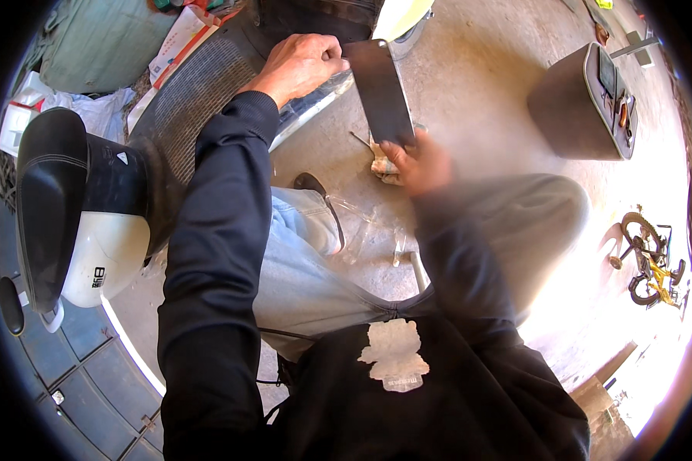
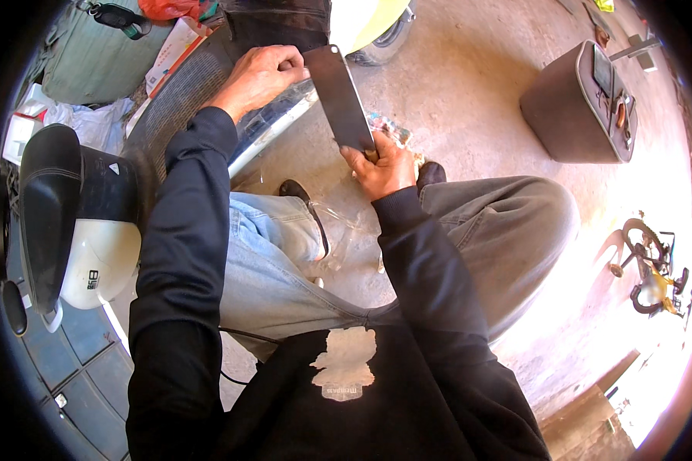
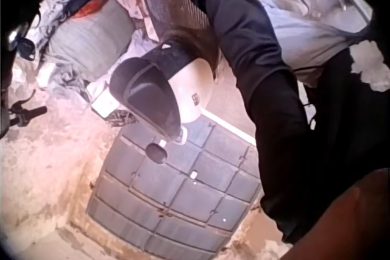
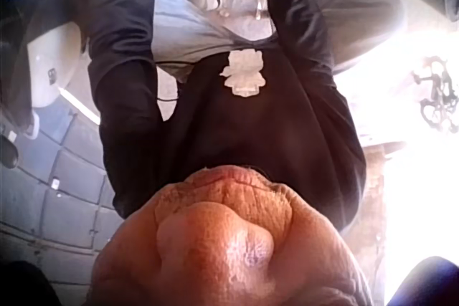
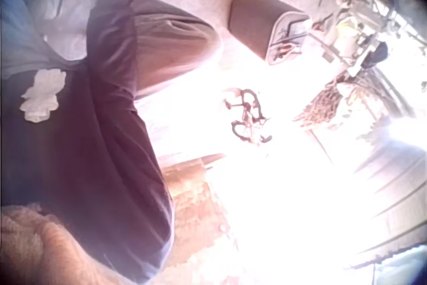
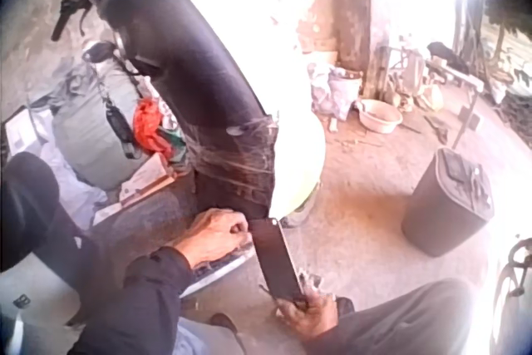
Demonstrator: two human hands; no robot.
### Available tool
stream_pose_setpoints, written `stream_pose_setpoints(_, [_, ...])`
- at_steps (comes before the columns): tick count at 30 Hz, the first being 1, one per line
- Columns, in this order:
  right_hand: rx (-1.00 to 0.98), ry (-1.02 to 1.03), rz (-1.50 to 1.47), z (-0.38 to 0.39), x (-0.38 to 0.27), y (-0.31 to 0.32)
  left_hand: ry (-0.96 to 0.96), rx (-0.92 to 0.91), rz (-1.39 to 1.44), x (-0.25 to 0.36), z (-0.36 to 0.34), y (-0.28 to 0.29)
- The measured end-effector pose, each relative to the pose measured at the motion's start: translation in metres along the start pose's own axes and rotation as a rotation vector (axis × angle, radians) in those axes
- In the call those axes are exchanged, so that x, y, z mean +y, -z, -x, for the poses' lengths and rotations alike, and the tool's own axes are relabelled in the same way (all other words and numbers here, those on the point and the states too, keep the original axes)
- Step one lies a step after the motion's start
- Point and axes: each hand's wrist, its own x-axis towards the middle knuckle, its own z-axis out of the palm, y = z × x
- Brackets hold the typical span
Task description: The person sits on a small stool in a cluttered outdoor area and uses a knife to scrape and cut a plastic sheet on the front of a white scooter. They then use a hammer to tap the area and apply yellow tape to secure the plastic sheet.
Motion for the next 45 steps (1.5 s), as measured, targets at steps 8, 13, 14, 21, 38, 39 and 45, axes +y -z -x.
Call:
stream_pose_setpoints(8, [0.103, 0.097, 0.415, -0.024, -0.007, 0.027, -0.071, 0.107, -0.053, -0.01, -0.001, -0.015])
stream_pose_setpoints(13, [0.104, 0.205, 0.542, -0.034, -0.028, 0.035, -0.149, 0.126, -0.107, -0.008, 0.001, -0.018])
stream_pose_setpoints(14, [0.102, 0.211, 0.523, -0.036, -0.033, 0.036, -0.172, 0.131, -0.118, -0.009, 0.001, -0.019])
stream_pose_setpoints(21, [-0.023, 0.245, 0.609, -0.052, -0.059, 0.048, -0.227, 0.171, -0.127, -0.009, 0.008, -0.017])
stream_pose_setpoints(38, [-0.119, 0.33, 0.695, -0.067, -0.073, 0.034, -0.277, 0.219, -0.189, -0.008, 0.008, -0.02])
stream_pose_setpoints(39, [-0.119, 0.343, 0.702, -0.07, -0.073, 0.029, -0.282, 0.23, -0.191, -0.009, 0.009, -0.021])
stream_pose_setpoints(45, [-0.177, 0.319, 0.774, -0.077, -0.086, 0.025, -0.257, 0.275, -0.17, -0.009, 0.01, -0.022])
